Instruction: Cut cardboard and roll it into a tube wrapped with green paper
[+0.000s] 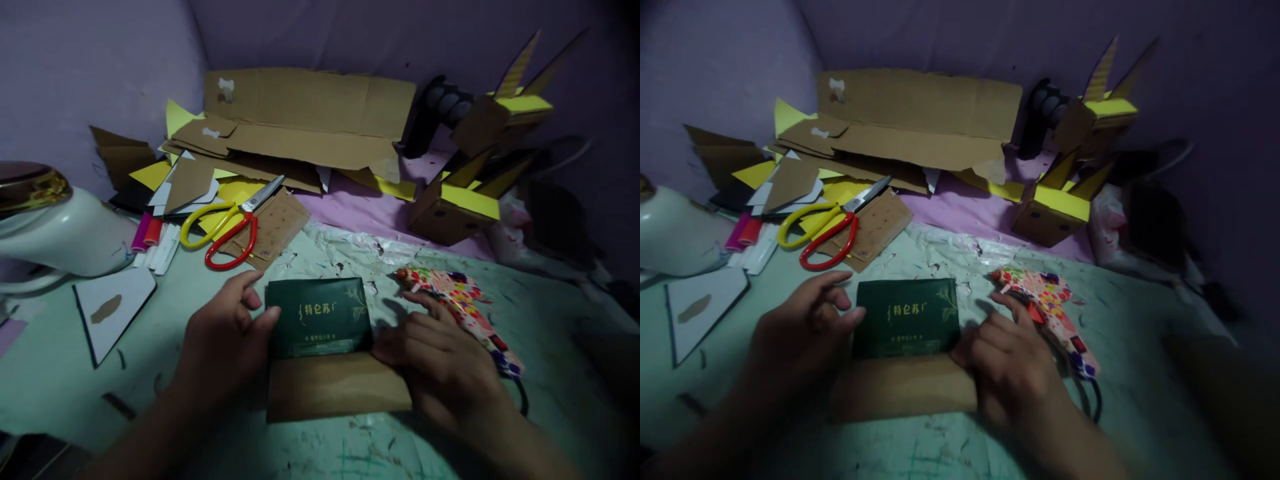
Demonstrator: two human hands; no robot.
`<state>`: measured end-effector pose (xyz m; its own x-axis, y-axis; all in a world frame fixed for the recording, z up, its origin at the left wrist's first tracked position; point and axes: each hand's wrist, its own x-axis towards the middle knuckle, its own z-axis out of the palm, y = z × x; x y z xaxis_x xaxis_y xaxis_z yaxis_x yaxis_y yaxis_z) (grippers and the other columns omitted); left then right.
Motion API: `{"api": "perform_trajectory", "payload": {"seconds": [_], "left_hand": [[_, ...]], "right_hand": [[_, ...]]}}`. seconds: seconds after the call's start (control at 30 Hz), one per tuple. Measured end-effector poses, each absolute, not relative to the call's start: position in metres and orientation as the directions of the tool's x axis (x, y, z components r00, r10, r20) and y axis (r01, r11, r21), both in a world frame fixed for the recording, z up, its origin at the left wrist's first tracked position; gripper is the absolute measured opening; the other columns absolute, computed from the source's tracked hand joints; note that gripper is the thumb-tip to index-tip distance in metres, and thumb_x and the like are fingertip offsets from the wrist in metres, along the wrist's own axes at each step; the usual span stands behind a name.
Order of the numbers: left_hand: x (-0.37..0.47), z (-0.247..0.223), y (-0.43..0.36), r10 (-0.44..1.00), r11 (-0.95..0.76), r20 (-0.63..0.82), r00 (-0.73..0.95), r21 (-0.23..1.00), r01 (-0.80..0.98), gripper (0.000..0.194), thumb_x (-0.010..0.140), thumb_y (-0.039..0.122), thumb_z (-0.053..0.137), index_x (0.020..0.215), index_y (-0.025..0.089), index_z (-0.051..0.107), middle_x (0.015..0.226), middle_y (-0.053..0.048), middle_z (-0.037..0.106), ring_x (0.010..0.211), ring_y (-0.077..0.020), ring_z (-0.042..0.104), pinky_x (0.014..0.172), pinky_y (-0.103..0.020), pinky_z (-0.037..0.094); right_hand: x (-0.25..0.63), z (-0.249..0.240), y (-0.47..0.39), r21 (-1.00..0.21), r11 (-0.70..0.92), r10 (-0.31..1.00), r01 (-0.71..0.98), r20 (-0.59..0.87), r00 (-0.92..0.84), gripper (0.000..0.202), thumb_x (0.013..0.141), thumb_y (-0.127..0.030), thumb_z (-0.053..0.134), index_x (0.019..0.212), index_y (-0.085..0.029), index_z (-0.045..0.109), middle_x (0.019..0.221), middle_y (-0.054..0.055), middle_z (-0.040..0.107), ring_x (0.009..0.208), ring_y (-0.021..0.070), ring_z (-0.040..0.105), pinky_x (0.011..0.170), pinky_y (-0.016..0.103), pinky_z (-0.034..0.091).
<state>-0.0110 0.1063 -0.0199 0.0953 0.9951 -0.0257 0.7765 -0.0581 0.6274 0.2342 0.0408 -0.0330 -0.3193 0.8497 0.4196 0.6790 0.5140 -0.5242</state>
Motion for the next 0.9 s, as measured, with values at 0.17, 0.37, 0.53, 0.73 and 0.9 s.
{"api": "perform_trajectory", "payload": {"seconds": [0.17,0.37,0.53,0.73,0.9], "left_hand": [[-0.031,-0.017,0.093,0.845,-0.352,0.083,0.529,0.831,0.43,0.021,0.085,0.019,0.046,0.09,0.024,0.066,0.092,-0.002,0.068,0.084,-0.0165,0.064,0.072,-0.025,0.048],[-0.027,-0.026,0.084,0.805,-0.412,0.04,0.592,0.755,0.51,0.025,0.073,0.01,0.044,0.08,0.018,0.067,0.079,-0.002,0.067,0.072,-0.0155,0.062,0.064,-0.024,0.044],[-0.02,-0.025,0.084,0.843,-0.345,-0.064,0.534,0.698,0.628,0.018,0.069,0.014,0.046,0.063,0.019,0.063,0.064,0.001,0.06,0.06,-0.0157,0.056,0.055,-0.024,0.04],[-0.009,-0.011,0.078,0.936,-0.135,-0.167,0.311,0.645,0.752,0.018,0.061,0.015,0.048,0.053,0.023,0.062,0.047,0.01,0.056,0.047,-0.0109,0.048,0.044,-0.017,0.034],[-0.003,-0.004,0.077,0.928,-0.103,-0.239,0.288,0.576,0.811,0.014,0.055,0.02,0.048,0.047,0.023,0.058,0.039,0.013,0.052,0.04,-0.0096,0.046,0.041,-0.016,0.03]], "right_hand": [[0.233,-0.037,0.043,-0.51,0.532,0.837,0.676,0.436,-0.33,0.024,0.072,-0.003,0.049,0.077,-0.025,0.059,0.067,-0.004,0.068,0.06,0.0147,0.061,0.096,0.052,0.036],[0.233,-0.036,0.042,-0.551,0.454,0.887,0.7,0.351,-0.3,0.024,0.065,-0.001,0.051,0.073,-0.021,0.062,0.07,0.002,0.071,0.065,0.0182,0.063,0.098,0.057,0.032],[0.234,-0.036,0.046,-0.618,0.354,0.935,0.701,0.26,-0.243,0.025,0.065,0.002,0.056,0.074,-0.018,0.068,0.068,0.001,0.072,0.063,0.0163,0.064,0.099,0.052,0.034],[0.239,-0.04,0.056,-0.708,0.248,0.969,0.661,0.171,-0.18,0.017,0.068,-0.006,0.065,0.074,-0.02,0.072,0.064,-0.004,0.071,0.061,0.0121,0.061,0.082,0.03,0.045],[0.24,-0.037,0.056,-0.738,0.172,0.985,0.653,0.126,-0.116,0.016,0.068,-0.013,0.066,0.079,-0.021,0.073,0.068,-0.003,0.071,0.066,0.0123,0.062,0.061,0.021,0.045]]}}
